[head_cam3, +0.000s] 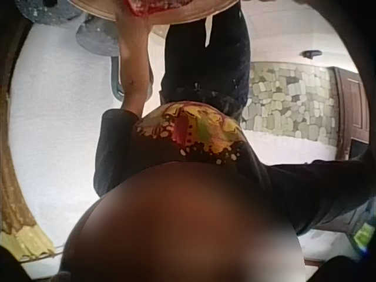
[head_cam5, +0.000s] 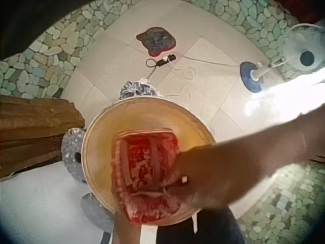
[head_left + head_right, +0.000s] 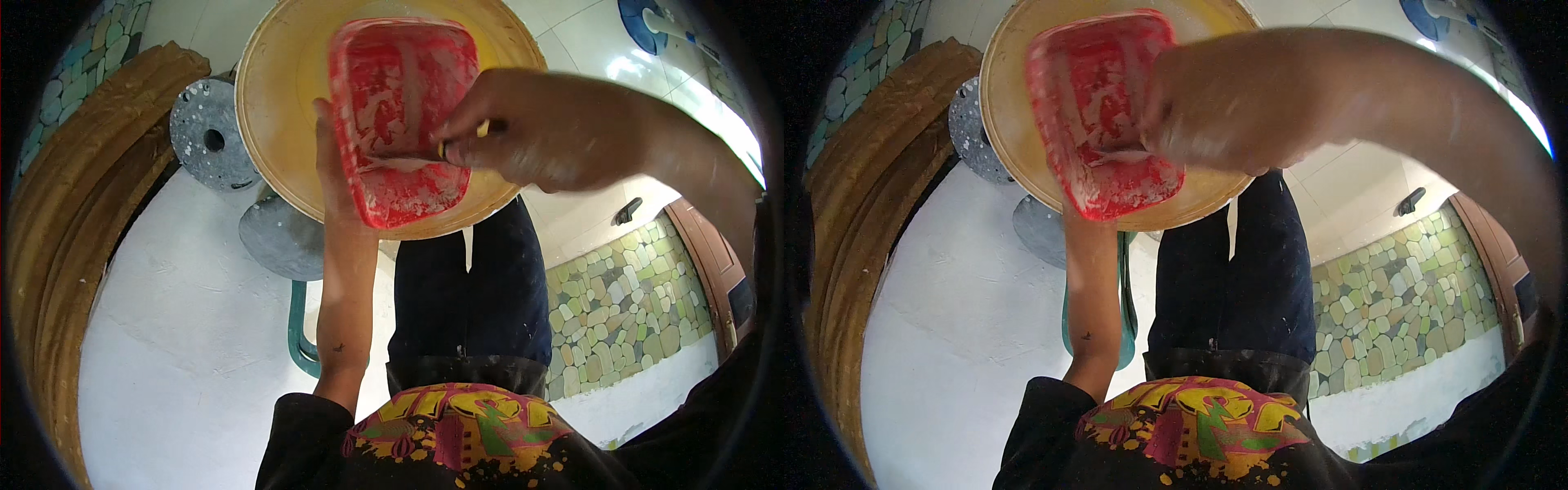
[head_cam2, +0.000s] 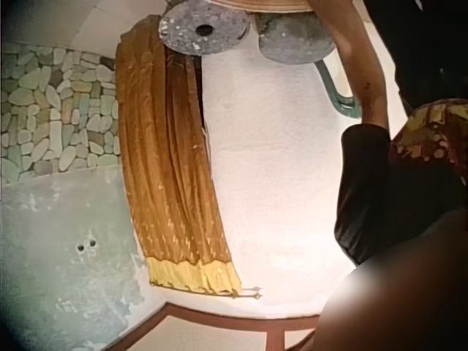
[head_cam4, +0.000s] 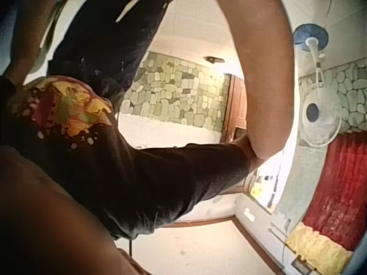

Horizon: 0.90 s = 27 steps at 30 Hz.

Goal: Mixing white powder into a red container with a pink/red substance using a brush.

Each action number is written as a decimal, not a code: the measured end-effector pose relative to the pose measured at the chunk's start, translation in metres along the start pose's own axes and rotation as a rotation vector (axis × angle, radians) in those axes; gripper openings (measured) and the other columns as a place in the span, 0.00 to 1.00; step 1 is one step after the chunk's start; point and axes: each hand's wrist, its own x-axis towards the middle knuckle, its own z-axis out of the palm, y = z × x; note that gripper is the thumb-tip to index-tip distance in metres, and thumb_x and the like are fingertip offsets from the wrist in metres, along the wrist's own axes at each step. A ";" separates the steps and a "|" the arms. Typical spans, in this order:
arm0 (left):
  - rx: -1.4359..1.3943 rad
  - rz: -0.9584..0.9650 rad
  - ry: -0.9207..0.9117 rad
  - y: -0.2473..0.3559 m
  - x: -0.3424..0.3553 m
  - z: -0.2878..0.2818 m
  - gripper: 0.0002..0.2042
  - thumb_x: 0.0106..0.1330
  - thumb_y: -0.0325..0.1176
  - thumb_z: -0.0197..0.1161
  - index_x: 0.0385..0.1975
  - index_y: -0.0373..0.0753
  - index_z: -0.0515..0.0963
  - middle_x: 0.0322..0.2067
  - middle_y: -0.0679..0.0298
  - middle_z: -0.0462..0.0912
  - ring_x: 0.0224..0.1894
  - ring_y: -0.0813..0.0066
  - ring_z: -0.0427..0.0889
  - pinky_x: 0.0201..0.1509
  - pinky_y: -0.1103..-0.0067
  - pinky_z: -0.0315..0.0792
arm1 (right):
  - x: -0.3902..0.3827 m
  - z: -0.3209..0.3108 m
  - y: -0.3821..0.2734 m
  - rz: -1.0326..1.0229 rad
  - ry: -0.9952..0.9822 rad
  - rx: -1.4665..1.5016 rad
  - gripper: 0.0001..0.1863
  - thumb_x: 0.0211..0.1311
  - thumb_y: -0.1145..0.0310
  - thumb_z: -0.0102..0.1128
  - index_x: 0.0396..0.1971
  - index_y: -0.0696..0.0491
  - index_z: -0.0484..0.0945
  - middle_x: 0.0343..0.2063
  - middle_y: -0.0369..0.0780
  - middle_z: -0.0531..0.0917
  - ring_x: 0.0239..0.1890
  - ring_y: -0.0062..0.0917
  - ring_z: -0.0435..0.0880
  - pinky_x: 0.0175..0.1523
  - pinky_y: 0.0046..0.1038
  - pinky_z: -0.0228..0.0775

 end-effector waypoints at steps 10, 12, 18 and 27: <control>0.009 0.096 -0.031 -0.006 -0.005 -0.009 0.35 0.62 0.63 0.54 0.61 0.41 0.66 0.57 0.58 0.73 0.55 0.58 0.75 0.57 0.62 0.73 | -0.047 0.059 -0.009 -0.009 0.342 0.280 0.19 0.73 0.65 0.43 0.55 0.63 0.70 0.15 0.37 0.73 0.12 0.15 0.69 0.16 0.20 0.60; -0.007 0.100 -0.053 -0.008 -0.012 -0.010 0.36 0.62 0.63 0.54 0.61 0.41 0.66 0.57 0.58 0.72 0.55 0.58 0.75 0.57 0.62 0.73 | -0.044 0.078 -0.013 0.016 0.308 0.354 0.20 0.74 0.67 0.42 0.56 0.65 0.68 0.15 0.37 0.72 0.12 0.15 0.68 0.16 0.20 0.59; -0.019 0.170 -0.095 -0.022 -0.020 -0.018 0.36 0.61 0.63 0.55 0.61 0.41 0.66 0.57 0.58 0.72 0.56 0.58 0.74 0.57 0.62 0.73 | -0.034 0.133 -0.019 0.069 0.332 1.236 0.25 0.75 0.61 0.43 0.68 0.50 0.56 0.20 0.39 0.70 0.13 0.16 0.65 0.16 0.19 0.56; -0.016 0.246 -0.131 -0.023 -0.027 -0.024 0.37 0.60 0.64 0.56 0.61 0.41 0.66 0.58 0.58 0.72 0.56 0.58 0.74 0.58 0.62 0.73 | -0.034 0.147 -0.057 -0.143 0.102 2.008 0.26 0.75 0.56 0.37 0.70 0.38 0.50 0.21 0.42 0.72 0.10 0.21 0.66 0.14 0.19 0.55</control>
